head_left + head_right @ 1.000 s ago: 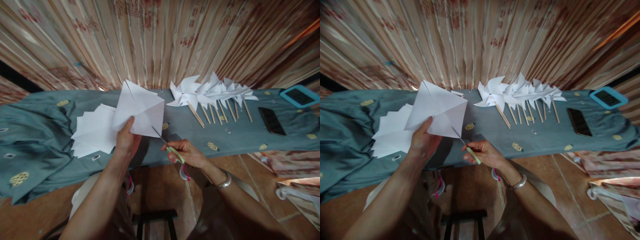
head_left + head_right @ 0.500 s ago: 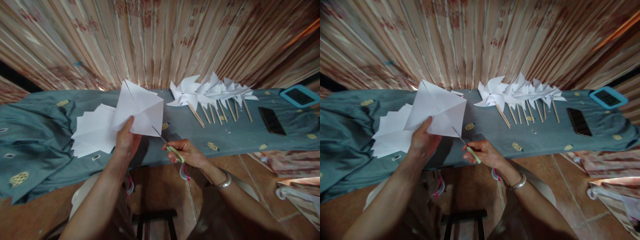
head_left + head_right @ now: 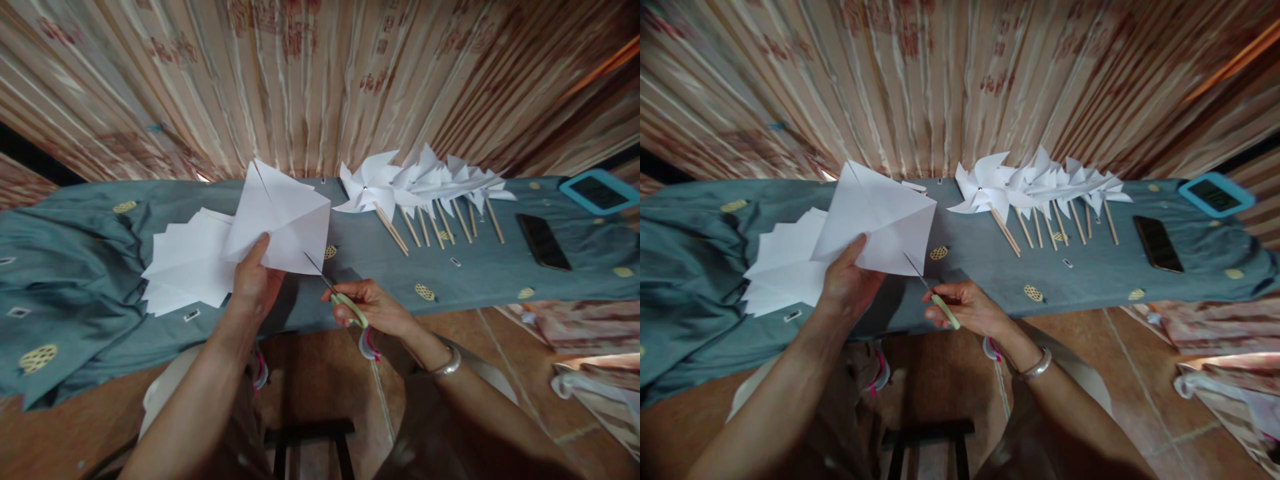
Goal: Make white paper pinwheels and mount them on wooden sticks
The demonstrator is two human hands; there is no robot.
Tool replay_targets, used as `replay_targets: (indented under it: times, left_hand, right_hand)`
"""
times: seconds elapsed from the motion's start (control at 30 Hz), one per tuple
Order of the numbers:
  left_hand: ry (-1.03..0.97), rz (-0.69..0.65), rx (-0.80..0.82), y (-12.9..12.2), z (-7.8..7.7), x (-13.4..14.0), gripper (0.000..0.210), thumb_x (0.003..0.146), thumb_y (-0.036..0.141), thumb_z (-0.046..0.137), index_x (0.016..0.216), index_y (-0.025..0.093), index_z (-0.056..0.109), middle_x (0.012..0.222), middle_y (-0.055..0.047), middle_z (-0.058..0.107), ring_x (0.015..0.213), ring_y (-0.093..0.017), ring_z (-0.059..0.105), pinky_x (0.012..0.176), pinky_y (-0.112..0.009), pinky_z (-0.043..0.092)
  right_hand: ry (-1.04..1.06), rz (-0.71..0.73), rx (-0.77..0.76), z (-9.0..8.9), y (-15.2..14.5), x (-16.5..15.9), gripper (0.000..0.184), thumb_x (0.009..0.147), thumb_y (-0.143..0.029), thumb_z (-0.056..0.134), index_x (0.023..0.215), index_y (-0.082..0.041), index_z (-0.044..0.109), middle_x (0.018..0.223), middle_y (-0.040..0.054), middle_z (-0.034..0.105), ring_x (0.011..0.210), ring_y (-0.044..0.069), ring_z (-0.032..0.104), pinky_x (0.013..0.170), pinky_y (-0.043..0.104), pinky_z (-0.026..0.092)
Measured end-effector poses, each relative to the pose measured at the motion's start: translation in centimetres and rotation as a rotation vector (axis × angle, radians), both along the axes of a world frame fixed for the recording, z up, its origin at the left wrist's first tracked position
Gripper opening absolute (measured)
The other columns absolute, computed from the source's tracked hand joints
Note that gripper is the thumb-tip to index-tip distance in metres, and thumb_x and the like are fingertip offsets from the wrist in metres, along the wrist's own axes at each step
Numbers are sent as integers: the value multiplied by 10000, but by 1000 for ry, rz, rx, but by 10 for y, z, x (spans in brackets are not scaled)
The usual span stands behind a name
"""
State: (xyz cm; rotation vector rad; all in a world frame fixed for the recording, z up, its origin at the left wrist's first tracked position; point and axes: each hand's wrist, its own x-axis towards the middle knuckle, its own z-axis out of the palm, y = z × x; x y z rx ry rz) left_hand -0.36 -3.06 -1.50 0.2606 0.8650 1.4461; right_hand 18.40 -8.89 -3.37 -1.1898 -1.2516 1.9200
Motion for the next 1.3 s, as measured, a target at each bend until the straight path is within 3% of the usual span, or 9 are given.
replay_targets:
  times: [0.43, 0.83, 1.03, 1.3]
  left_hand:
    - [10, -69, -66, -5, 4, 8, 132, 855, 117, 534, 865, 128, 666, 732, -14, 706, 620, -105, 642, 625, -191, 541]
    - [12, -107, -44, -10, 0, 12, 146, 836, 134, 569, 937, 117, 674, 838, -35, 717, 719, -129, 649, 686, -212, 529]
    - [18, -103, -35, -11, -6, 11, 183, 805, 139, 616, 983, 128, 658, 852, -44, 720, 806, -156, 669, 768, -242, 537]
    - [43, -140, -29, -13, -6, 13, 230, 792, 174, 634, 1017, 129, 655, 902, -57, 727, 884, -184, 674, 810, -273, 542]
  right_hand:
    - [18, -24, 55, -4, 1, -2, 560, 640, -592, 771, 919, -117, 675, 620, -14, 604, 504, 71, 517, 498, 210, 459]
    - [53, -47, 80, -6, 3, -7, 521, 617, -599, 780, 796, -140, 613, 624, -22, 608, 531, 71, 531, 515, 201, 446]
    - [59, -61, 94, -9, 4, -7, 604, 611, -607, 777, 960, -146, 600, 645, -20, 636, 544, 82, 557, 523, 206, 463]
    - [48, -42, 93, -5, 4, -6, 550, 618, -621, 764, 850, -151, 598, 690, -4, 641, 591, 91, 574, 570, 221, 484]
